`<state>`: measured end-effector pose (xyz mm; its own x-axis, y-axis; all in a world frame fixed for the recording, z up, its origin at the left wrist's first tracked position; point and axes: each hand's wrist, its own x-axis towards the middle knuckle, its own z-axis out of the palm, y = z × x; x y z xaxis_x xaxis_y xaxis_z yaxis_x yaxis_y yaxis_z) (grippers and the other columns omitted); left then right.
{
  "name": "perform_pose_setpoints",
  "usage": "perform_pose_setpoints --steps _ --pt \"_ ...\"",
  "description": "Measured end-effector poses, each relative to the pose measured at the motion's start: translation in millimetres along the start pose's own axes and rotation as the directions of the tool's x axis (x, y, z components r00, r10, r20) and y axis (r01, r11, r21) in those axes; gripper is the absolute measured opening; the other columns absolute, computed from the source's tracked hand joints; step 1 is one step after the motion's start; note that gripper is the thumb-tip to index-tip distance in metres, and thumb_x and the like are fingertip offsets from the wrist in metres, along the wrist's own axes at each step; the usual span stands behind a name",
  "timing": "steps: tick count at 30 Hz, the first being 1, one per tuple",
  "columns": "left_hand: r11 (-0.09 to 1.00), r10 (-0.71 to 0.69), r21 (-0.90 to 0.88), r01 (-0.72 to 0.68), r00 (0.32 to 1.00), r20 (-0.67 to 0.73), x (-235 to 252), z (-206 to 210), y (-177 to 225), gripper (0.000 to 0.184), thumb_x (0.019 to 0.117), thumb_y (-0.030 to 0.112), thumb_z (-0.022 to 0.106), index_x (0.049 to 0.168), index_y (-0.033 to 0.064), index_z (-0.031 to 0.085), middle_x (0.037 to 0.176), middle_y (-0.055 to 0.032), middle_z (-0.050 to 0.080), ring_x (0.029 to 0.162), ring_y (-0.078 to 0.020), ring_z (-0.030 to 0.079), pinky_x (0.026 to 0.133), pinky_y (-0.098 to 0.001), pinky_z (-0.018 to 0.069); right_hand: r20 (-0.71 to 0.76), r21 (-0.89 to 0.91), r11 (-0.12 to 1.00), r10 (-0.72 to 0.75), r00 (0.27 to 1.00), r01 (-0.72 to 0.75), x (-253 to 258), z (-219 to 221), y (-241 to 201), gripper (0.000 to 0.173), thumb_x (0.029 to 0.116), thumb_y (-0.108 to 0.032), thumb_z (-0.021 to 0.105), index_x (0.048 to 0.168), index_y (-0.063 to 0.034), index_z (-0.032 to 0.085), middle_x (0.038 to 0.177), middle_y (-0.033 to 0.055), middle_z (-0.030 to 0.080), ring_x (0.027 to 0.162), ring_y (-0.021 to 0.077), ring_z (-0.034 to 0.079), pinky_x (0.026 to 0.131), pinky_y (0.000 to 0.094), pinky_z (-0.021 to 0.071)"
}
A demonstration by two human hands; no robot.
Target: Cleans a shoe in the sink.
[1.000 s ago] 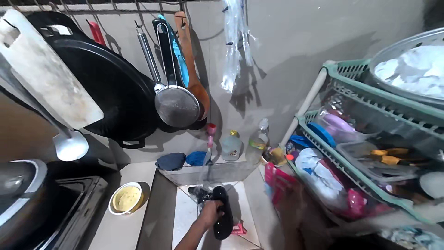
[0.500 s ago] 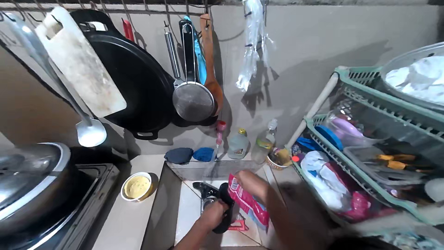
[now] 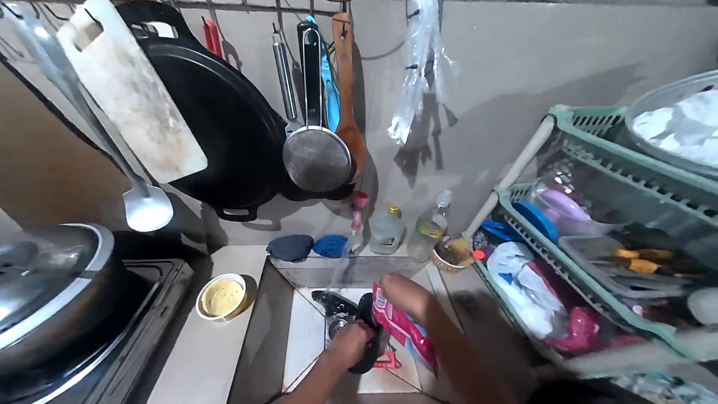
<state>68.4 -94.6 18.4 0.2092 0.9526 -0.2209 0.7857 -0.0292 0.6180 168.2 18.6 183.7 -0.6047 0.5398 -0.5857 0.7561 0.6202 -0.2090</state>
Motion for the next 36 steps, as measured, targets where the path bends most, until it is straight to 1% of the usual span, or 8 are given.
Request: perform_pose_setpoints --steps 5,10,14,19,25,28,31,36 --pt "1.000 -0.011 0.009 0.011 1.000 0.019 1 2 0 0.027 0.1030 0.009 0.055 0.122 -0.0038 0.069 0.127 -0.0259 0.066 0.128 -0.0414 0.058 0.111 -0.0540 0.0429 -0.039 0.033 0.999 0.023 0.999 -0.022 -3 -3 3 0.031 0.1081 -0.010 0.045 0.124 0.0103 0.062 0.130 0.0315 0.061 0.126 0.0445 0.058 0.105 0.0595 0.0448" --pt "1.000 -0.014 0.026 0.013 0.999 0.042 4 2 0 0.027 0.1030 0.008 0.055 0.122 -0.0039 0.068 0.128 -0.0256 0.066 0.128 -0.0407 0.058 0.112 -0.0529 0.0428 -0.043 0.013 1.000 -0.024 0.999 0.025 -4 -3 6 0.029 0.1071 -0.008 0.046 0.122 0.0108 0.062 0.129 0.0315 0.061 0.125 0.0450 0.058 0.104 0.0599 0.0452" --pt "0.999 0.008 0.034 -0.009 1.000 0.031 6 4 -2 0.026 0.1019 0.007 0.056 0.120 -0.0051 0.069 0.125 -0.0263 0.067 0.126 -0.0410 0.060 0.110 -0.0529 0.0441 -0.046 0.034 0.999 -0.011 0.999 0.013 -7 -3 7 0.029 0.1070 -0.008 0.046 0.122 0.0104 0.062 0.129 0.0314 0.061 0.125 0.0456 0.057 0.103 0.0614 0.0454" --pt "0.998 -0.018 0.056 0.015 0.999 0.050 7 3 -4 0.027 0.1024 0.009 0.056 0.122 -0.0036 0.069 0.128 -0.0255 0.066 0.128 -0.0400 0.058 0.112 -0.0525 0.0429 -0.086 0.038 0.999 -0.010 0.996 0.013 -8 -7 9 0.028 0.1062 -0.006 0.047 0.123 0.0109 0.062 0.130 0.0318 0.060 0.126 0.0460 0.057 0.104 0.0616 0.0454" --pt "0.998 -0.032 0.059 0.028 0.997 0.068 8 0 0 0.027 0.1025 0.008 0.055 0.123 -0.0033 0.069 0.130 -0.0245 0.066 0.130 -0.0390 0.057 0.113 -0.0513 0.0418 -0.064 0.045 0.999 -0.010 0.998 0.013 -6 -7 9 0.026 0.1045 -0.004 0.049 0.121 0.0111 0.062 0.130 0.0318 0.060 0.125 0.0467 0.057 0.102 0.0633 0.0458" --pt "0.997 -0.043 0.061 0.038 0.996 0.073 9 -3 4 0.028 0.1024 0.008 0.055 0.124 -0.0038 0.068 0.131 -0.0249 0.065 0.131 -0.0398 0.057 0.113 -0.0529 0.0417 -0.079 0.071 0.997 -0.007 0.997 0.013 -8 -8 10 0.026 0.1046 -0.005 0.050 0.121 0.0109 0.062 0.129 0.0320 0.060 0.125 0.0472 0.057 0.102 0.0639 0.0456" --pt "0.996 -0.052 0.074 0.046 0.995 0.085 11 -5 6 0.028 0.1026 0.009 0.055 0.124 -0.0033 0.068 0.132 -0.0243 0.064 0.131 -0.0387 0.057 0.113 -0.0519 0.0417 -0.067 0.051 0.999 -0.003 0.998 0.007 -6 -8 11 0.026 0.1043 -0.005 0.050 0.121 0.0100 0.062 0.129 0.0314 0.061 0.124 0.0466 0.058 0.101 0.0635 0.0465" --pt "0.994 -0.056 0.101 0.046 0.994 0.098 13 -8 9 0.027 0.1027 0.009 0.055 0.124 -0.0026 0.069 0.131 -0.0238 0.065 0.131 -0.0382 0.057 0.113 -0.0515 0.0421 -0.053 0.047 0.999 -0.014 0.998 0.016 -7 -11 8 0.027 0.1046 -0.003 0.048 0.123 0.0115 0.061 0.132 0.0323 0.059 0.127 0.0473 0.056 0.102 0.0636 0.0452"
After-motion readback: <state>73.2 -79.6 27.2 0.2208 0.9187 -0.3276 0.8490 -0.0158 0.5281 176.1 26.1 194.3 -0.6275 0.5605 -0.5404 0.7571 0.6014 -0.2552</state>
